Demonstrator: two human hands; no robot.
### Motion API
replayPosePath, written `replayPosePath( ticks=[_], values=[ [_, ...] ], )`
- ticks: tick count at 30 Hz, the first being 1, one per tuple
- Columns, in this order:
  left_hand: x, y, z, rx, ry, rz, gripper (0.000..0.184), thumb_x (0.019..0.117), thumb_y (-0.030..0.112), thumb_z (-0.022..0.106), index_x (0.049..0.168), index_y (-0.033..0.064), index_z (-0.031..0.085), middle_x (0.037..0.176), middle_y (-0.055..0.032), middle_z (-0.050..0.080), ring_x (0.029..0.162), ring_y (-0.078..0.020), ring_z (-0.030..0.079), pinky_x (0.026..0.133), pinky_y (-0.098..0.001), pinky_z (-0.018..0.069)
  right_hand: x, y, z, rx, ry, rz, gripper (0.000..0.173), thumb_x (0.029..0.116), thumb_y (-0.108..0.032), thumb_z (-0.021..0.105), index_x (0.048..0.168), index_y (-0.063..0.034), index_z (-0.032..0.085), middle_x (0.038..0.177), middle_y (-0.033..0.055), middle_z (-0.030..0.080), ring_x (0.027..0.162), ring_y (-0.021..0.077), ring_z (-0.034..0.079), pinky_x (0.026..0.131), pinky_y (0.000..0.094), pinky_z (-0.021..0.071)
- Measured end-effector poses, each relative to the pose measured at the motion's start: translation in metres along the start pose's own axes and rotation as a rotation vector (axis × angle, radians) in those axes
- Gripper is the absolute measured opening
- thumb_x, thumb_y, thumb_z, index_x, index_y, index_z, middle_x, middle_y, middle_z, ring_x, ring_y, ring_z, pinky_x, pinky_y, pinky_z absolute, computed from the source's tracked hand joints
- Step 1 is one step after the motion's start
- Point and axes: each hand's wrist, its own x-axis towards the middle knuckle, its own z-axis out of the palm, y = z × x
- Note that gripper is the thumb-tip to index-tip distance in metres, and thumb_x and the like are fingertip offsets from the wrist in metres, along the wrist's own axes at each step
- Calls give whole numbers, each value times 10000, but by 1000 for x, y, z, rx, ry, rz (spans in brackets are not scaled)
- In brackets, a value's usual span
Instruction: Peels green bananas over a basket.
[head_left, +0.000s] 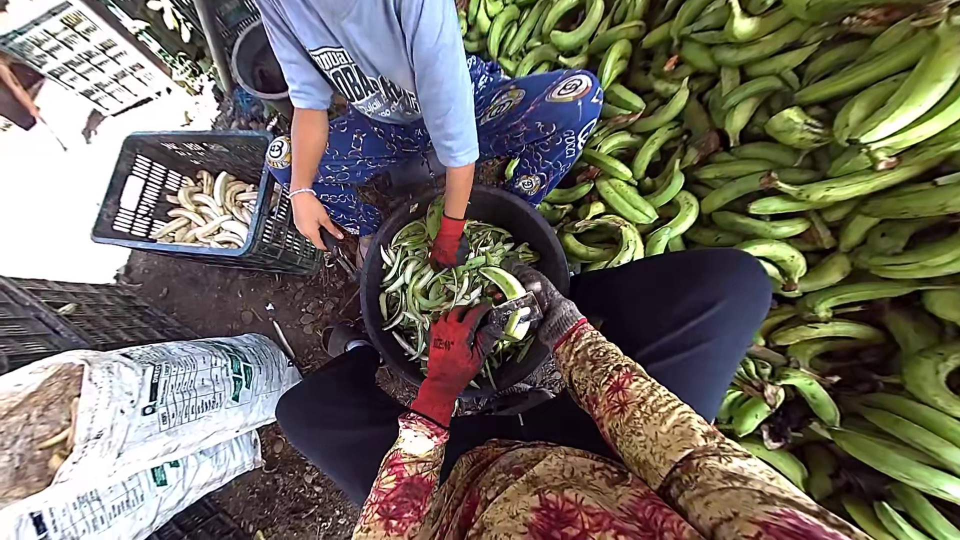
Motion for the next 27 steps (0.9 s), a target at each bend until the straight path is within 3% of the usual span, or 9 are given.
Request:
replayPosePath(
  ticks=[2, 6, 10, 14, 17, 21, 22, 24, 27],
  values=[
    [5, 1, 9, 10, 93, -92, 441, 1010, 424, 474, 1309, 193, 702, 1165, -162, 704, 1049, -389, 670, 861, -602, 519, -2, 12, 7, -32, 11, -103, 285, 1091, -255, 371, 1154, -77, 585, 841, 20, 639, 731, 95, 633, 674, 276, 562],
    [23, -2, 14, 20, 172, -353, 412, 1021, 356, 516, 1351, 160, 664, 1197, -218, 680, 1069, -430, 657, 881, -624, 509, -5, 21, 20, -27, 89, -97, 339, 1104, -294, 386, 1287, -75, 568, 926, 78, 657, 774, 159, 646, 705, 340, 576],
    [33, -12, 8, -105, 110, -460, 422, 1072, 368, 456, 1381, 136, 626, 1205, -190, 684, 1109, -369, 655, 949, -577, 508, -19, 11, 20, -152, 168, -9, 369, 1083, -358, 463, 1296, -93, 608, 948, 98, 683, 741, 175, 665, 631, 331, 582],
    [34, -25, 10, -106, 124, -551, 410, 1080, 341, 457, 1405, 138, 604, 1265, -203, 667, 1154, -375, 649, 989, -582, 499, -18, 4, 9, -209, 40, 0, 377, 1076, -375, 438, 1264, -107, 625, 877, 69, 661, 668, 136, 623, 570, 277, 542],
    [31, -32, 3, -131, 96, -604, 407, 1085, 311, 465, 1426, 121, 580, 1318, -212, 639, 1205, -378, 624, 1030, -575, 481, -16, -6, 2, -477, 117, -104, 411, 1077, -390, 466, 1362, -118, 582, 1002, 76, 672, 806, 161, 650, 708, 335, 569],
    [16, -50, -1, -240, 142, -636, 428, 1087, 359, 455, 1388, 88, 594, 1232, -193, 678, 1145, -321, 654, 1022, -545, 491, -23, -25, 7, -683, 120, -87, 518, 961, -414, 659, 1394, -141, 581, 1123, 113, 703, 951, 229, 697, 845, 438, 588],
    [8, -55, -2, -323, 190, -646, 436, 1092, 364, 444, 1375, 71, 599, 1174, -177, 694, 1082, -283, 668, 988, -504, 512, -25, -27, 8, -750, 80, -70, 497, 955, -373, 688, 1377, -129, 590, 1132, 116, 705, 968, 230, 700, 867, 447, 588],
    [-8, -63, -2, -575, 307, -702, 451, 1092, 382, 427, 1353, 48, 582, 996, -124, 673, 841, -190, 644, 792, -399, 555, -29, -27, 7, -939, -2, -6, 463, 933, -311, 719, 1340, -116, 618, 1133, 127, 707, 993, 241, 694, 900, 479, 572],
    [-36, -76, 3, -987, 516, -839, 398, 1115, 303, 407, 1357, 14, 533, 891, -89, 642, 693, -134, 618, 628, -327, 569, -30, -12, 3, -1357, -126, 201, 470, 890, -306, 746, 1326, -162, 649, 1168, 156, 699, 1066, 332, 671, 943, 621, 515]
  ],
)
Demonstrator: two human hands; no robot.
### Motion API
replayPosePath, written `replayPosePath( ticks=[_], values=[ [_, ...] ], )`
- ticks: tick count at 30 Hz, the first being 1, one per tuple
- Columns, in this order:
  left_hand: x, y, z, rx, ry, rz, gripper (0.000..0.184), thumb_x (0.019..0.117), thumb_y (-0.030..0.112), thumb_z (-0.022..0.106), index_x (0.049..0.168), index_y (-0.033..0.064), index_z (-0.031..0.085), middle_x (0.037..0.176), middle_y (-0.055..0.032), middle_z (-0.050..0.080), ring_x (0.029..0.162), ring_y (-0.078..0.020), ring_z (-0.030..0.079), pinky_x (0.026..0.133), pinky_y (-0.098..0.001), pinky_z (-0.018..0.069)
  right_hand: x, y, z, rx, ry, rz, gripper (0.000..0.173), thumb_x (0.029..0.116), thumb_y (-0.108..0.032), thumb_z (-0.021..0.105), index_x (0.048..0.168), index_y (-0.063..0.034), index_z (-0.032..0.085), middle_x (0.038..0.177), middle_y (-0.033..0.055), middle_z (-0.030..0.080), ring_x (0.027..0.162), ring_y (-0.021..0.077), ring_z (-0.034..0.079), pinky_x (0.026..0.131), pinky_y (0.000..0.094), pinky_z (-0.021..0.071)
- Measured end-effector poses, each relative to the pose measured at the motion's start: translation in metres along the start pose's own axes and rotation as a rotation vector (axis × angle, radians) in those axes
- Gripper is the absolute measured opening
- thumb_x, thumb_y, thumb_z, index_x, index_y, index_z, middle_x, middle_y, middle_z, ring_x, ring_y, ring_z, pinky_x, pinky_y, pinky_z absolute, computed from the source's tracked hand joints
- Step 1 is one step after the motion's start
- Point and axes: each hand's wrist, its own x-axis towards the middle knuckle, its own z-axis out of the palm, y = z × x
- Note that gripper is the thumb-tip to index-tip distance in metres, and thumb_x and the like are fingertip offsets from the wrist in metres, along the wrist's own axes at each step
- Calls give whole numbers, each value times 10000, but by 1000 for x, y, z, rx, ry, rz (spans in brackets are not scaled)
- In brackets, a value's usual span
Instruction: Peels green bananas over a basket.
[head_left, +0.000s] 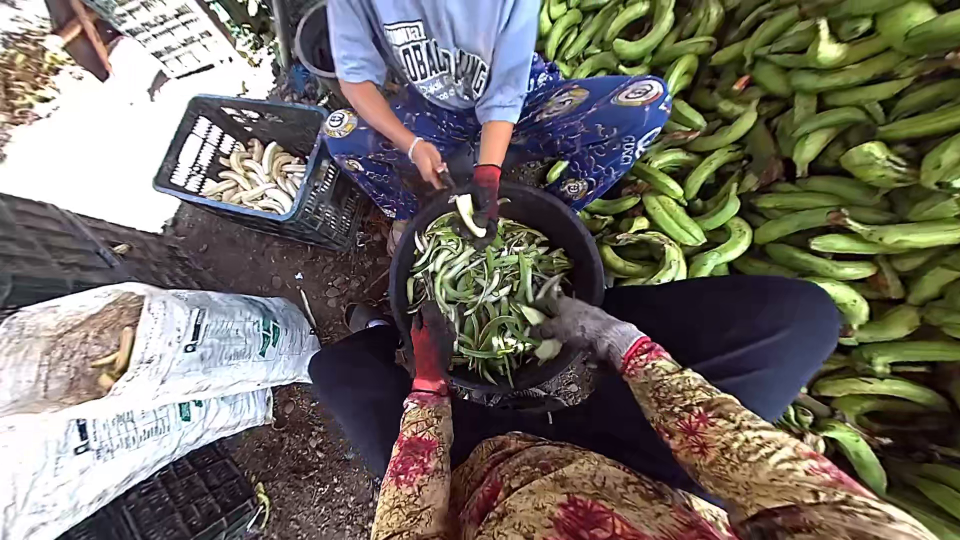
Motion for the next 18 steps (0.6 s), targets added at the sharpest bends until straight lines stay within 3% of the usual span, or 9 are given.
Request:
replayPosePath(
  ticks=[1, 4, 6, 8, 10, 13, 15, 17, 18],
  values=[
    [-2, -6, -9, -95, 33, -59, 386, 1122, 277, 384, 1363, 9, 522, 910, -97, 643, 710, -143, 622, 639, -335, 567, 4, 1, 7, -153, -72, 36, 474, 887, -308, 744, 1332, -176, 649, 1185, 171, 692, 1092, 367, 656, 946, 661, 489],
    [-4, -20, -26, -275, 145, -207, 381, 1127, 341, 346, 1178, 31, 563, 781, -80, 593, 610, -172, 587, 547, -355, 541, 15, -14, 25, -519, -270, 78, 460, 899, -343, 735, 1316, -167, 653, 1213, 194, 676, 1151, 416, 622, 953, 698, 457],
    [-3, -23, -29, -322, 174, -261, 430, 1123, 385, 344, 1182, 24, 569, 811, -112, 608, 634, -211, 607, 566, -391, 555, 17, -51, 25, -613, -297, 39, 434, 911, -348, 717, 1288, -142, 660, 1194, 212, 675, 1141, 433, 622, 937, 707, 457],
    [0, -23, -26, -315, 185, -253, 425, 1119, 390, 361, 1162, 28, 580, 789, -102, 601, 616, -200, 597, 551, -379, 548, 7, -109, 15, -466, -133, -102, 404, 957, -331, 684, 1299, -117, 655, 1152, 222, 682, 1083, 426, 642, 924, 685, 471],
    [1, -24, -23, -312, 180, -240, 408, 1116, 388, 381, 1129, 34, 583, 743, -92, 587, 584, -198, 585, 527, -379, 544, -3, -158, 5, -103, 152, -444, 411, 953, -311, 717, 1315, -134, 636, 1071, 130, 710, 917, 287, 692, 810, 547, 565],
    [2, -27, -21, -334, 177, -246, 403, 1113, 381, 395, 1106, 23, 580, 712, -102, 583, 558, -214, 585, 500, -391, 541, -23, -227, -15, 314, 290, -906, 771, 895, -295, 759, 1551, -116, 396, 1374, 57, 605, 1163, 118, 628, 965, 335, 563],
    [1, -22, -20, -338, 175, -260, 408, 1111, 391, 401, 1114, 22, 576, 731, -108, 590, 580, -222, 604, 519, -401, 556, -38, -244, -25, 364, 317, -974, 820, 903, -337, 752, 1586, -132, 347, 1471, 35, 551, 1275, 99, 577, 1039, 295, 529],
    [1, -22, -19, -344, 175, -259, 402, 1112, 384, 402, 1113, 22, 578, 731, -106, 595, 581, -218, 606, 518, -395, 554, -54, -236, -30, 342, 334, -917, 710, 952, -335, 697, 1577, -194, 389, 1435, -10, 588, 1127, 72, 643, 896, 275, 577],
    [1, -22, -17, -335, 183, -257, 394, 1112, 373, 409, 1108, 19, 583, 724, -101, 593, 573, -212, 601, 516, -393, 552, -59, -226, -30, 344, 356, -871, 637, 974, -318, 669, 1556, -226, 427, 1346, -8, 636, 961, 86, 673, 744, 289, 591]
  ],
)
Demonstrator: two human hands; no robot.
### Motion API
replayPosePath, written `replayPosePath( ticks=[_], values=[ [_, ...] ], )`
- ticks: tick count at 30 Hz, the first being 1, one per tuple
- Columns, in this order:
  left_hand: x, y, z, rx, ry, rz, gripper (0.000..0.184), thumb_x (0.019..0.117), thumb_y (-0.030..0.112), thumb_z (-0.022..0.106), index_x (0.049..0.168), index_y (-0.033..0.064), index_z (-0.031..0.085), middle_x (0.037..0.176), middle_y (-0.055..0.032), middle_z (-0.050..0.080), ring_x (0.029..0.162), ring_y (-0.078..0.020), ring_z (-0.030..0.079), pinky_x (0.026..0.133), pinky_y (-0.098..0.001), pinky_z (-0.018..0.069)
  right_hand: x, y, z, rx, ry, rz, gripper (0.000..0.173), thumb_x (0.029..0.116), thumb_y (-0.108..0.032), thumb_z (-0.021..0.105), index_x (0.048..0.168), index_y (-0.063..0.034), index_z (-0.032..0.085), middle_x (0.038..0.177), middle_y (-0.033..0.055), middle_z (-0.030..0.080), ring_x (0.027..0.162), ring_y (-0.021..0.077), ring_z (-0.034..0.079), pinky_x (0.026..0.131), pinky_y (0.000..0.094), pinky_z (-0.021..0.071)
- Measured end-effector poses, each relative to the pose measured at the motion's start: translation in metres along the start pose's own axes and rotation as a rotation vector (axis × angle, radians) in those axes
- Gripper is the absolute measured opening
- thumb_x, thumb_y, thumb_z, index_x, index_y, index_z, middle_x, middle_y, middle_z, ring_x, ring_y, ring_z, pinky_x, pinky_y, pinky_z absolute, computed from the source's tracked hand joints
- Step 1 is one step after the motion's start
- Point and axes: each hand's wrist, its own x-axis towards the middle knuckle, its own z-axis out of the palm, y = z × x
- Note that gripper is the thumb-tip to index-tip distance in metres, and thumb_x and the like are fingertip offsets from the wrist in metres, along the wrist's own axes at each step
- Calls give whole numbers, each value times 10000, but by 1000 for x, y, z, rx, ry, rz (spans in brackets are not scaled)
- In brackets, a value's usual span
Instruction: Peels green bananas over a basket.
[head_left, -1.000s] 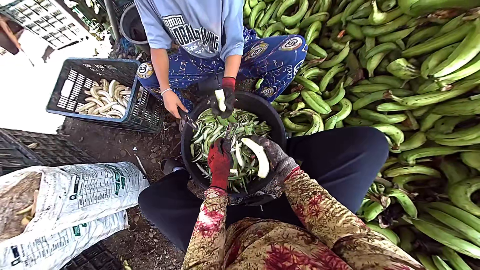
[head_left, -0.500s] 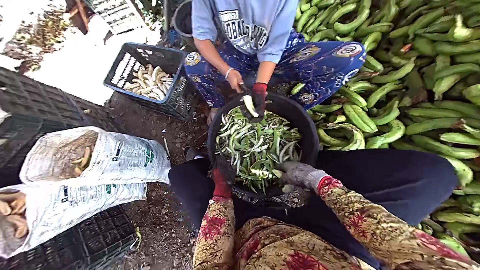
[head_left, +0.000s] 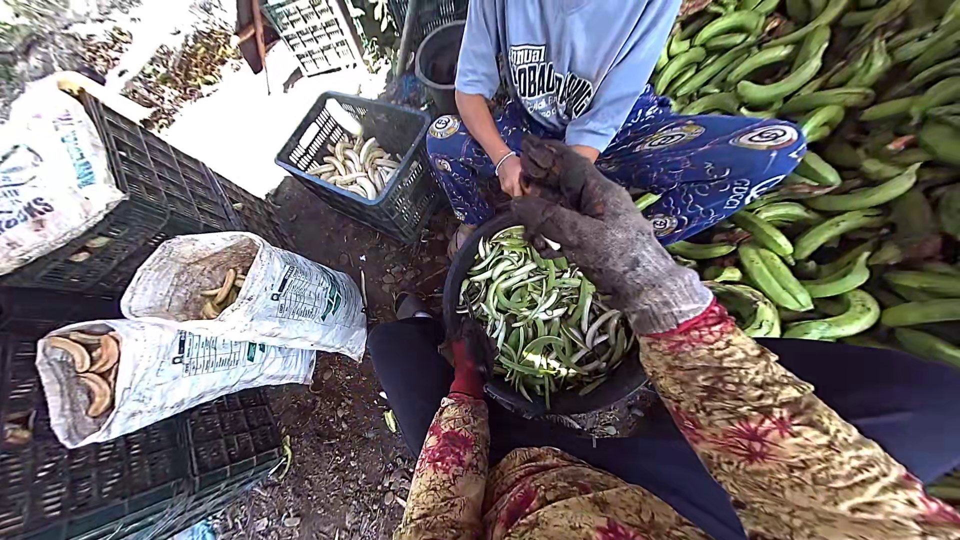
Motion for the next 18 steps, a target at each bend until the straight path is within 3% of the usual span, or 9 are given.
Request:
replayPosePath(
  ticks=[1, 3, 5, 7, 10, 12, 14, 18],
  values=[
    [-1, -1, 1, 14, 4, 6, 387, 1112, 364, 413, 1114, 17, 584, 721, -97, 588, 571, -207, 595, 518, -393, 550, -10, 6, -9, -27, 13, 48, 578, 992, -322, 643, 1535, -261, 457, 1295, -5, 654, 924, 113, 682, 713, 332, 598],
    [-1, -4, 1, 44, 9, 12, 384, 1110, 359, 424, 1112, 13, 592, 719, -95, 589, 567, -205, 591, 520, -391, 550, -28, 23, -33, -83, 40, 124, 488, 1015, -354, 604, 1490, -297, 505, 1308, -20, 664, 1014, 132, 690, 799, 382, 605],
    [-1, -6, 1, 67, -1, 23, 392, 1110, 359, 419, 1095, 9, 596, 704, -90, 591, 558, -200, 591, 517, -384, 548, -40, 33, -57, -83, 85, 167, 468, 1029, -352, 576, 1484, -265, 513, 1344, -24, 645, 1102, 126, 671, 883, 383, 597],
    [-5, -5, 1, 79, -16, 15, 393, 1115, 354, 406, 1124, 6, 590, 716, -90, 598, 565, -199, 601, 522, -381, 556, -56, 39, -83, -91, 197, 200, 443, 1032, -354, 576, 1459, -240, 542, 1346, -24, 641, 1106, 116, 661, 883, 363, 588],
    [-10, -4, 6, 72, -35, 8, 412, 1122, 362, 371, 1078, 13, 586, 685, -81, 586, 538, -185, 583, 494, -355, 536, -87, 54, -140, -15, 379, 220, 454, 1027, -328, 590, 1459, -199, 542, 1387, 0, 618, 1173, 182, 655, 946, 416, 590],
    [-13, -5, 8, 58, -56, -2, 434, 1123, 379, 352, 1039, 21, 583, 658, -73, 580, 519, -182, 578, 475, -347, 532, -118, 63, -182, -10, 517, 195, 444, 1026, -304, 596, 1448, -180, 541, 1378, 20, 618, 1166, 216, 659, 955, 450, 589],
    [-13, -9, 3, 108, -108, -5, 440, 1125, 386, 328, 1041, 34, 578, 671, -64, 592, 538, -175, 588, 489, -344, 533, -153, 65, -216, -16, 709, 218, 432, 1023, -288, 610, 1435, -183, 535, 1338, 4, 633, 1120, 194, 680, 923, 424, 610],
    [7, -30, -22, 291, -337, 47, 369, 1116, 324, 386, 1216, 33, 589, 849, -69, 662, 695, -168, 649, 618, -375, 587, -239, 61, -257, -38, 1112, 320, 463, 1037, -368, 568, 1462, -205, 483, 1307, -2, 624, 1050, 159, 684, 877, 393, 604]
  ],
)
